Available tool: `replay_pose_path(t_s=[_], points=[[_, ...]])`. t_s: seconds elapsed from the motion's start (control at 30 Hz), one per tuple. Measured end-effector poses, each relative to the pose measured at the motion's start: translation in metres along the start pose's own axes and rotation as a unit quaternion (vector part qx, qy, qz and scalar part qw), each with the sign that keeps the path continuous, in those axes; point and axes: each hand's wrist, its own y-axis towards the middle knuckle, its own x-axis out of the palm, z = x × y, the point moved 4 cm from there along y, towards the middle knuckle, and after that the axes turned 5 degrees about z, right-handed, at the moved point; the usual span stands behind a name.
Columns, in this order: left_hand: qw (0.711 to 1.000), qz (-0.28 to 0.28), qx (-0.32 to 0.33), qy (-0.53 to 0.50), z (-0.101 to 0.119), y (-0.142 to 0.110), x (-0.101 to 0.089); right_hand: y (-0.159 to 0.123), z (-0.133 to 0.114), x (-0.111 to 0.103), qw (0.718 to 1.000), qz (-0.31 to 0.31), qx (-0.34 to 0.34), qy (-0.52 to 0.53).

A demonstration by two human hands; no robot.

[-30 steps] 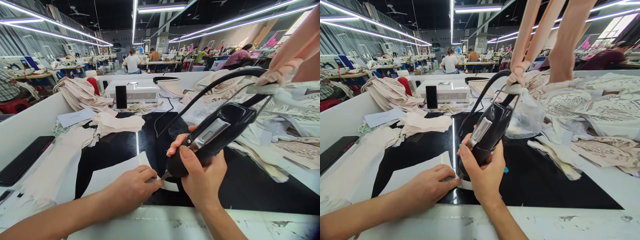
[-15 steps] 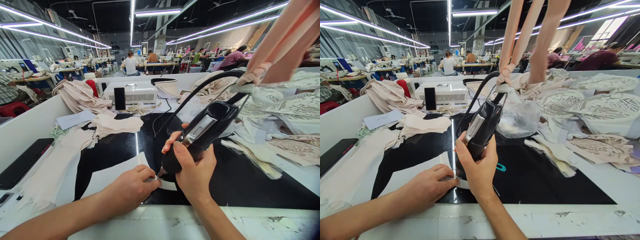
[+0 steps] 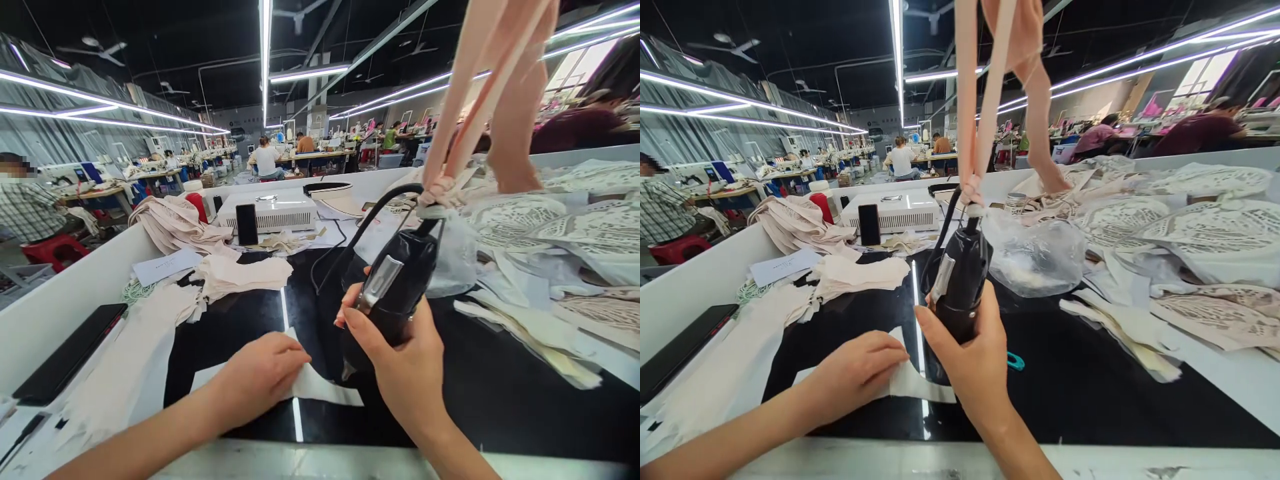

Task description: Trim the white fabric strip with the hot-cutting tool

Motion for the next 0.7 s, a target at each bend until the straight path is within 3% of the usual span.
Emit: replay_pose_path(t_s=[0.2,0.37,0.57,0.7], points=[[0.984,-0.044,-0.129,0.112,-0.040,0.014,-0.003,0.004,0.003,-0.015,0.999,-0.043,-0.001,-0.030],[0.984,-0.048,-0.138,0.103,-0.042,0.015,0.005,-0.002,0.024,-0.052,0.997,-0.003,-0.013,-0.071],[0.985,-0.043,-0.150,0.075,-0.045,0.013,0.001,-0.031,0.058,-0.109,0.984,0.028,0.063,-0.164],[0.989,-0.035,-0.129,0.060,-0.042,0.016,0.000,-0.046,0.063,-0.122,0.975,0.062,0.083,-0.196]])
